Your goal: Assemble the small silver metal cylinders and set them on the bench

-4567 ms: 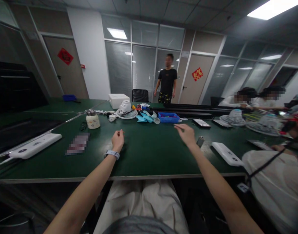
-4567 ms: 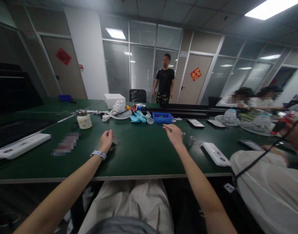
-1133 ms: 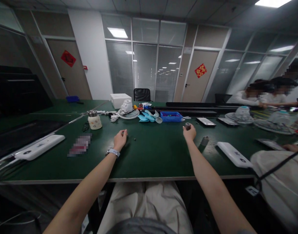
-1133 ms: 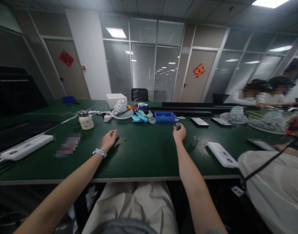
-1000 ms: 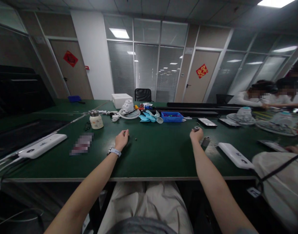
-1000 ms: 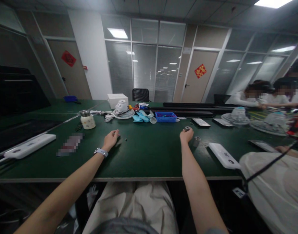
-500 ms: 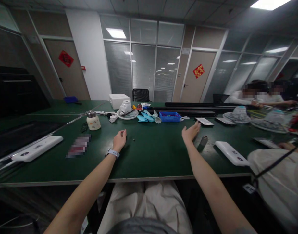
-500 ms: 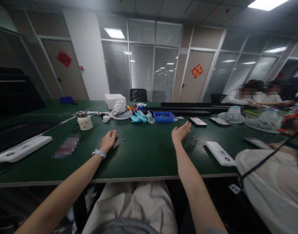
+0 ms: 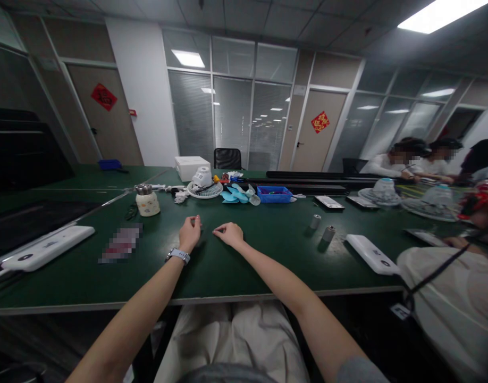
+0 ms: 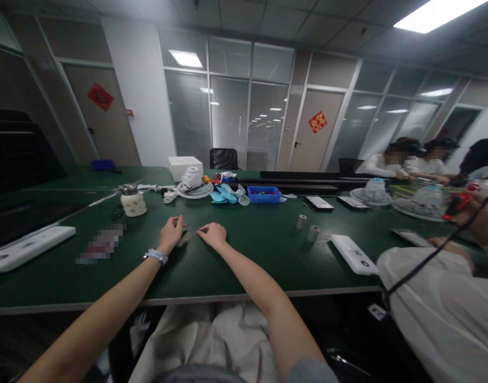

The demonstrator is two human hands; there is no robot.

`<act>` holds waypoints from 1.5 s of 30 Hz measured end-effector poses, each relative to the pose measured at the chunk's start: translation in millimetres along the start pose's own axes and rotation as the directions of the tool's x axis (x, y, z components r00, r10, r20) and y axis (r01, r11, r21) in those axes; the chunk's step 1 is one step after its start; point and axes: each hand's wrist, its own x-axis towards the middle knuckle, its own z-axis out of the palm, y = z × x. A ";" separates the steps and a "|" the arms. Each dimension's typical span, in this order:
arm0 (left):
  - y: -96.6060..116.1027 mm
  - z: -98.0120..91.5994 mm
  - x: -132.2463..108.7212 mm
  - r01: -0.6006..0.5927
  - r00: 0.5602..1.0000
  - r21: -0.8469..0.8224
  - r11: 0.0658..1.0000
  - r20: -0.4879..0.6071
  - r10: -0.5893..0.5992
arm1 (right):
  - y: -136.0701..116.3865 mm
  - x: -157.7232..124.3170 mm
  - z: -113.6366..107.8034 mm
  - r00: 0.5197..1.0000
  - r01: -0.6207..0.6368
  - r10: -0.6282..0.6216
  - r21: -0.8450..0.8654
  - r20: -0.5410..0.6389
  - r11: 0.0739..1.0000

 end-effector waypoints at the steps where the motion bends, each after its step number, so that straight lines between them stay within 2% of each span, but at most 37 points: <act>1: 0.1 0.1 0.0 -0.001 1.000 0.001 1.000 -0.002 0.001 | -1.6 -0.4 1.0 1.000 0.004 -0.004 -0.009 -0.005 1.000; 4: -1.0 0.3 0.4 -0.011 1.000 0.003 1.000 -0.005 0.011 | -6.2 -5.4 -4.2 1.000 0.028 -0.028 -0.020 -0.004 0.999; 6: -1.9 0.3 0.5 -0.009 1.000 0.006 1.000 -0.006 0.009 | -4.1 -10.3 -23.6 0.996 0.074 -0.075 -0.029 -0.037 0.997; 8: -2.4 0.4 0.8 -0.001 1.000 0.010 1.000 -0.007 0.001 | 7.9 -15.7 -60.6 0.979 0.140 -0.153 -0.104 -0.131 0.985; 10: -2.3 0.9 1.2 0.003 1.000 0.017 1.000 -0.006 -0.003 | 32.8 -21.8 -111.6 0.942 0.145 -0.212 -0.254 -0.259 0.956; 12: -2.2 2.0 1.8 -0.003 1.000 0.023 1.000 -0.003 0.003 | 68.0 -29.2 -166.4 0.905 -0.022 -0.136 -0.364 -0.404 0.931; 14: -2.2 3.0 2.3 -0.010 1.000 0.025 1.000 0.002 0.010 | 106.7 -37.5 -212.7 0.853 -0.262 0.036 -0.368 -0.521 0.892; 15: -2.3 3.4 2.4 -0.012 1.000 0.024 1.000 0.003 0.011 | 125.0 -41.7 -229.9 0.824 -0.367 0.117 -0.366 -0.554 0.855; 17: -2.3 3.7 2.2 -0.007 1.000 0.025 1.000 -0.002 0.007 | 156.0 -49.9 -250.9 0.784 -0.505 0.241 -0.362 -0.572 0.784; 20: -1.3 2.7 0.7 0.007 1.000 0.037 0.999 -0.005 -0.006 | 186.7 -59.6 -257.7 0.744 -0.594 0.323 -0.358 -0.585 0.721; 23: 0.6 1.3 -1.3 0.004 1.000 0.046 0.999 0.003 -0.004 | 203.8 -65.2 -255.6 0.692 -0.658 0.392 -0.304 -0.606 0.689; 25: 1.7 0.7 -2.0 0.007 1.000 0.047 0.999 0.009 -0.008 | 211.2 -67.0 -255.2 0.676 -0.678 0.439 -0.268 -0.592 0.684; 30: 2.3 0.1 -2.0 0.014 1.000 0.052 0.999 0.025 -0.016 | 216.5 -66.3 -254.5 0.708 -0.642 0.438 -0.246 -0.554 0.726; 36: 3.8 -0.9 -2.5 0.018 0.999 0.076 0.997 0.026 -0.020 | 210.2 -62.0 -250.6 0.705 -0.652 0.463 -0.235 -0.537 0.720; 45: 5.5 -0.7 -2.9 0.013 1.000 0.095 0.995 0.025 -0.016 | 217.4 -61.2 -249.5 0.700 -0.639 0.428 -0.235 -0.571 0.732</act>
